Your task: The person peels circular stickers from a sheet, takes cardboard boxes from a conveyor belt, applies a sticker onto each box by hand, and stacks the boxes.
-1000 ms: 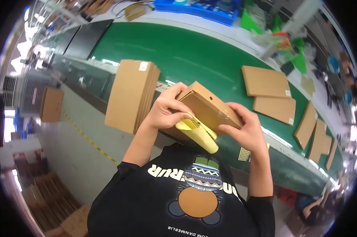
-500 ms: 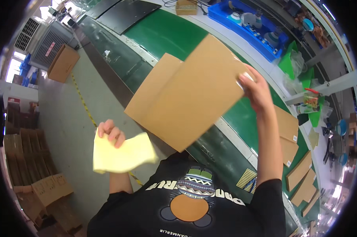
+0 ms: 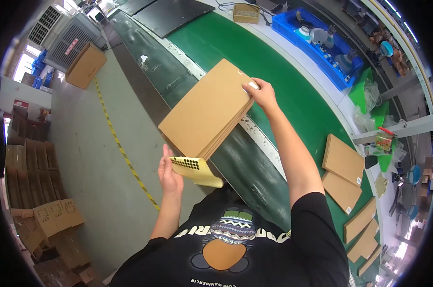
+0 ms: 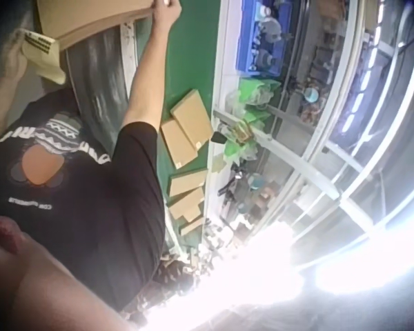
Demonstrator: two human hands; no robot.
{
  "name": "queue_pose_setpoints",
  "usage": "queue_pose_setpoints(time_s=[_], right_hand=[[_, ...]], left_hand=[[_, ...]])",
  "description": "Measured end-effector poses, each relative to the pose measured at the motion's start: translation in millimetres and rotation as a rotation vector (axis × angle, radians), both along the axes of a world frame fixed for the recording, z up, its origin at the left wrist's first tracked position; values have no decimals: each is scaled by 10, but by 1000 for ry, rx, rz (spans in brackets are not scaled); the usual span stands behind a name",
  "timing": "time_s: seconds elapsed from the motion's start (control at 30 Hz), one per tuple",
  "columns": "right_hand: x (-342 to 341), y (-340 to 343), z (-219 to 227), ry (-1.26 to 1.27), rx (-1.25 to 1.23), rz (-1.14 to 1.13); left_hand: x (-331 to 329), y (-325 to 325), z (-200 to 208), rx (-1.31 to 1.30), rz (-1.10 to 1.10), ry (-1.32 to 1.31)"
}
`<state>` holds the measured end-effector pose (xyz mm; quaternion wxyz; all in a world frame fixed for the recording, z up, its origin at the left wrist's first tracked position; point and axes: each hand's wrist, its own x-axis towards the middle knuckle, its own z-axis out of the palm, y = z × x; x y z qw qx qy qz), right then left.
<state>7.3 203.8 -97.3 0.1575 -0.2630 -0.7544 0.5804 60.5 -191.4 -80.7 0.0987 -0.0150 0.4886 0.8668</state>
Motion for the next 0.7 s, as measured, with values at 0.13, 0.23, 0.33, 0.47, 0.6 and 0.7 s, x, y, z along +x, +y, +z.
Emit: queue_pose_setpoints(time_s=[0.13, 0.23, 0.33, 0.47, 0.6, 0.7], right_hand=[[-12, 45, -101, 5, 106, 16], [-46, -15, 5, -82, 166, 93], [-60, -102, 55, -48, 232, 6], [-22, -91, 72, -80, 157, 35], [30, -113, 126, -149, 201, 74], [190, -145, 203, 78, 552, -72]], left_hand=[[2, 253, 44, 32, -94, 25], [39, 293, 72, -51, -72, 65], [73, 306, 26, -35, -52, 66], [94, 284, -19, -87, -81, 105], [129, 280, 42, -108, -38, 92], [267, 294, 281, -380, 39, 398]])
